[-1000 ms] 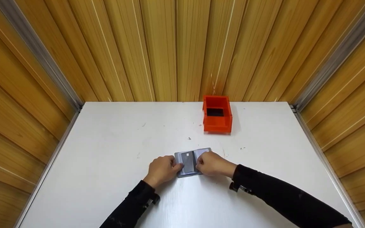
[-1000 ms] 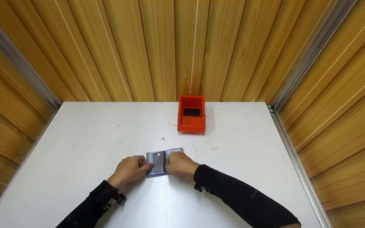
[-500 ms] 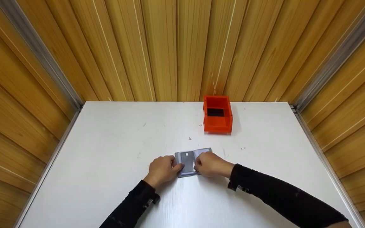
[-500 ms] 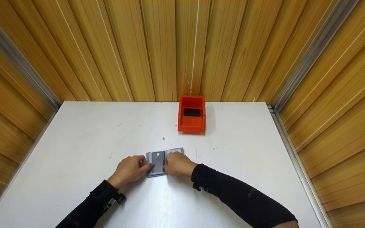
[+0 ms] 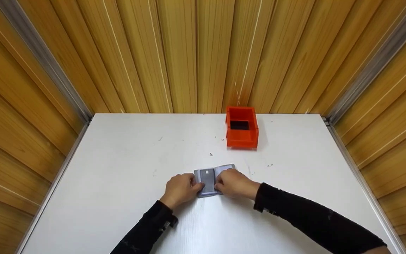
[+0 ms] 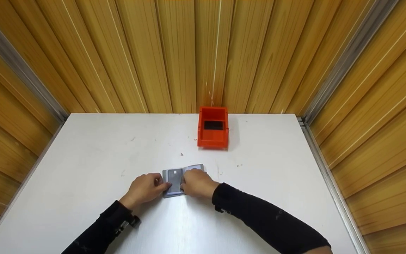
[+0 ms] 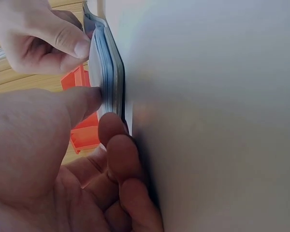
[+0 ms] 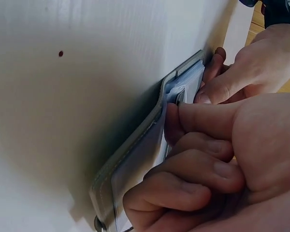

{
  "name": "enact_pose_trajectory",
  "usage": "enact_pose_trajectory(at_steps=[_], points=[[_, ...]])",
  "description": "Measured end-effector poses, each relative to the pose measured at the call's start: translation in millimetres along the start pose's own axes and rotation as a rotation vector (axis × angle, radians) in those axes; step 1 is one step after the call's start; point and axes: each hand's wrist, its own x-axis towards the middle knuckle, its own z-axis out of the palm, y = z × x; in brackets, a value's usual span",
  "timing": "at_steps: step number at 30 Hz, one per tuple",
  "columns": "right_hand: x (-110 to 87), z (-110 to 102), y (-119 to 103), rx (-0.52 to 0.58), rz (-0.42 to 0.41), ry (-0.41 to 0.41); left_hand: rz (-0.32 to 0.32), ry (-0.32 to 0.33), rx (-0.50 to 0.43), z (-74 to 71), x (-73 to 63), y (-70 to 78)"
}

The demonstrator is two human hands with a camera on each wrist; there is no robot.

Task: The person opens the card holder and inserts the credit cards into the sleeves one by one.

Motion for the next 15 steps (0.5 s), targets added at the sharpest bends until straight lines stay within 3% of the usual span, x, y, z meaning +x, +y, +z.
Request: enact_pose_trajectory(at_steps=[7,15], points=[[-2.9,-16.0,2.2,-0.002,-0.013,0.055,-0.005,-0.004,0.012,-0.3,0.4,1.3],[-4.5,-53.8,4.9,0.003,0.028,0.098,-0.019,-0.023,0.007,-0.2,0.8,1.4]])
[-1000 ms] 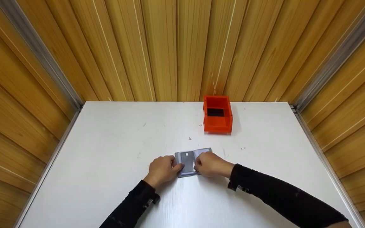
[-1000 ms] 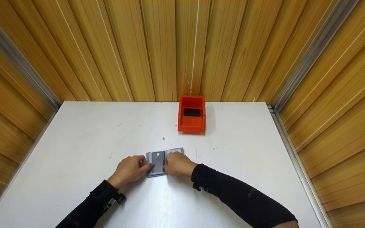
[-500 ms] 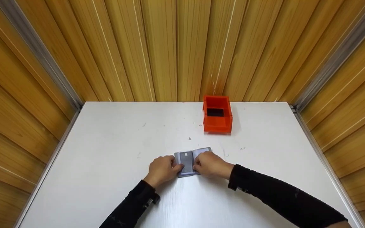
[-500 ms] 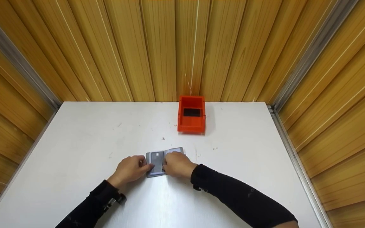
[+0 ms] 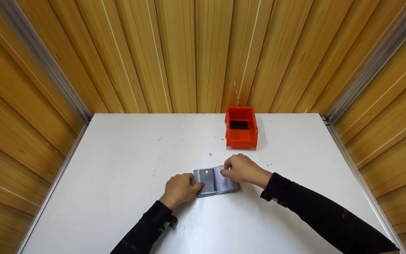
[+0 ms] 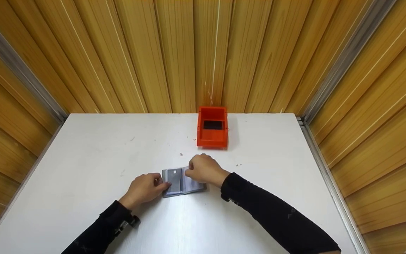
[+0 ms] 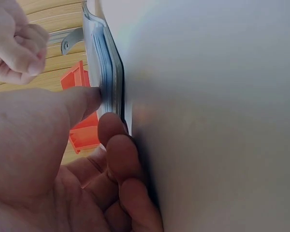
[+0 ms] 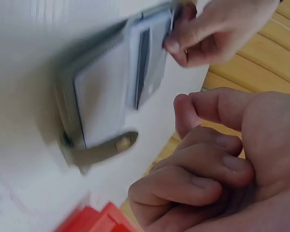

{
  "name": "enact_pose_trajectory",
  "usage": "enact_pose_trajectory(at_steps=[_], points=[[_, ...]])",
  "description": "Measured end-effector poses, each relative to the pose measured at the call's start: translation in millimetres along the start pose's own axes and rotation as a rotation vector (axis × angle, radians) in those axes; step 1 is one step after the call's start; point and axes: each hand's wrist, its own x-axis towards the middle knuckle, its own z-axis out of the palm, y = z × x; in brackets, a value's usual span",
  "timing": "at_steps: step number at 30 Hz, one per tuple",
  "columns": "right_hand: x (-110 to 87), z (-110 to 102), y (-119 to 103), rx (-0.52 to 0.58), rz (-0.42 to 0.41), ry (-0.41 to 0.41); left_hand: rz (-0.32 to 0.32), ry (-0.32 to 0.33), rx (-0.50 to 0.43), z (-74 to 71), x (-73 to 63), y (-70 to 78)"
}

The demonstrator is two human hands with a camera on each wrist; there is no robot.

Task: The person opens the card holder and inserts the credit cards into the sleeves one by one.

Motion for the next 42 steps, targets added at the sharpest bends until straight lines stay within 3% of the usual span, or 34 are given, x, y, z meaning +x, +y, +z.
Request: enact_pose_trajectory(at_steps=[6,15,24,42], points=[[-1.1,-14.6,14.2,-0.044,0.048,-0.001,-0.005,0.003,-0.007,0.2,0.5,-0.4],[-2.7,1.1,31.1,-0.06,0.145,-0.064,-0.01,0.001,-0.013,2.4,-0.1,-1.0],[-4.6,5.8,38.5,-0.15,0.101,-0.014,0.015,0.024,-0.017,2.6,-1.5,-2.5],[-30.8,-26.7,60.8,-0.048,0.13,-0.002,0.018,0.036,0.017,1.0,0.9,-1.2]])
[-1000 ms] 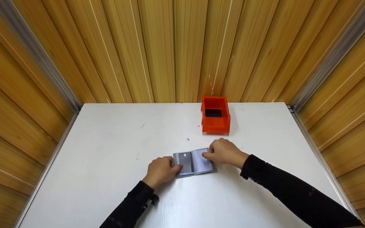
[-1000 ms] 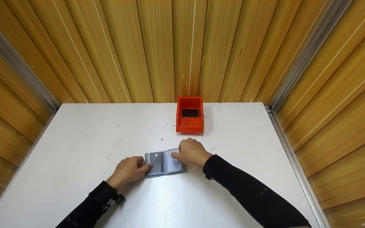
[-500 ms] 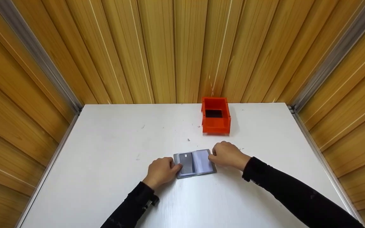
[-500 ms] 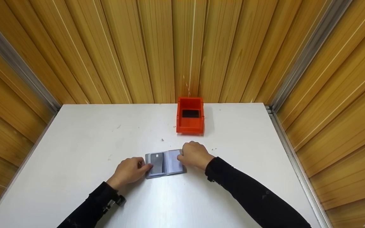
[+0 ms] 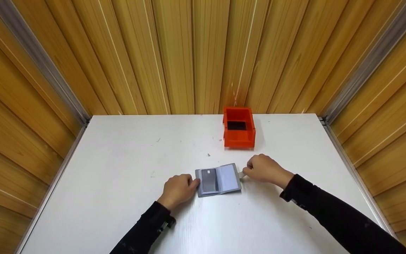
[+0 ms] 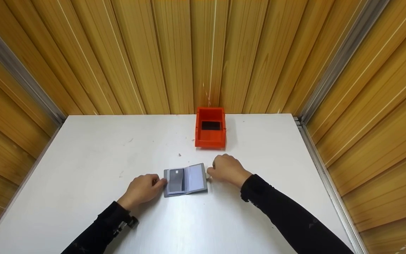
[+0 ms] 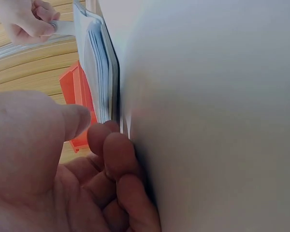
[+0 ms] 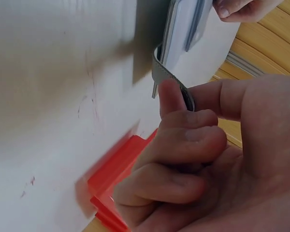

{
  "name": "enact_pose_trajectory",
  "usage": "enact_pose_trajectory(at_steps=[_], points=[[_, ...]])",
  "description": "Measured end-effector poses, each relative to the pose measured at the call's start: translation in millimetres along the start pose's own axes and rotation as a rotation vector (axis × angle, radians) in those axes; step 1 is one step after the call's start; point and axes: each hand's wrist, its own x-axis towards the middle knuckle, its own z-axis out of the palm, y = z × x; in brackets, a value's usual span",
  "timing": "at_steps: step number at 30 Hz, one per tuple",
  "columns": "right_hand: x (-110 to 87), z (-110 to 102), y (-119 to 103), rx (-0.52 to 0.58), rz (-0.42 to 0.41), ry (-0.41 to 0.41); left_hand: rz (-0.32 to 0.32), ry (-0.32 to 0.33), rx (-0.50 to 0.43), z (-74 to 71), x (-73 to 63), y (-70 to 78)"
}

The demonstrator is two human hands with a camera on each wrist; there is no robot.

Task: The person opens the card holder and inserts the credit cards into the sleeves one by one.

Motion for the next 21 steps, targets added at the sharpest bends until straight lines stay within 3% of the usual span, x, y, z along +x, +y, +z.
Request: enact_pose_trajectory(at_steps=[10,15,21], points=[[-13.0,-37.3,-0.7,-0.046,-0.013,0.014,0.03,0.008,-0.02,-1.8,-1.5,-0.5],[-13.1,-48.9,-18.6,-0.045,-0.026,-0.041,0.029,0.006,-0.022,-1.7,-1.6,-0.8],[-9.3,-46.6,-47.3,-0.016,-0.048,-0.079,0.032,0.004,-0.023,-0.5,-1.5,-1.3]])
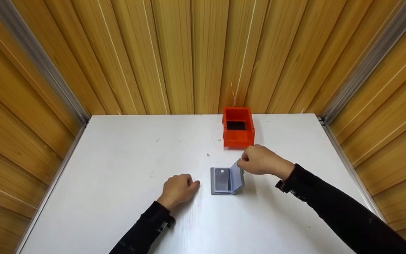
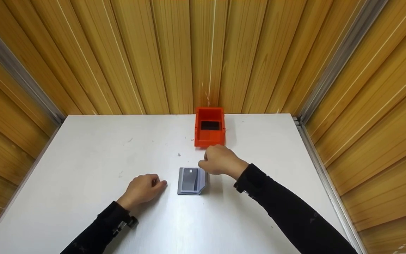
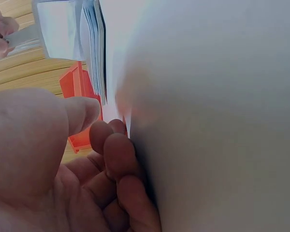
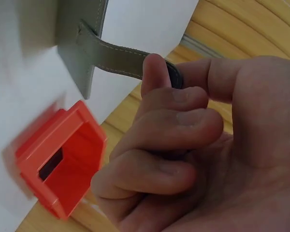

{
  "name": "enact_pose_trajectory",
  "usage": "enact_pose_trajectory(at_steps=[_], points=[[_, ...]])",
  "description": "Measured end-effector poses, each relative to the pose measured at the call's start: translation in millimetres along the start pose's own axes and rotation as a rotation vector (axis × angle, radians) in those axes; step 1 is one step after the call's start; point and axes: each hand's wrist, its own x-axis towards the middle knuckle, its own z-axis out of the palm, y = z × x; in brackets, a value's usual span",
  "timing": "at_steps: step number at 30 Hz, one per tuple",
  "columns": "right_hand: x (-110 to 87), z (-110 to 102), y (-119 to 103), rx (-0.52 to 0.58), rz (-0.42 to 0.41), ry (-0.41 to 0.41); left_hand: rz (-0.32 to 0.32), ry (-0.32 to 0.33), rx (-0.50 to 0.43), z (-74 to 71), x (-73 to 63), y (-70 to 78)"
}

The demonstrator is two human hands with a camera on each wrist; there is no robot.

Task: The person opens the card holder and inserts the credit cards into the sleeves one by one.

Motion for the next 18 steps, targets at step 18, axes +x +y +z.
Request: enact_pose_trajectory(at_steps=[18], points=[[34.8,32.0,-45.4,0.135,-0.069,0.029,0.006,0.004,0.001,-0.3,0.7,-1.2]])
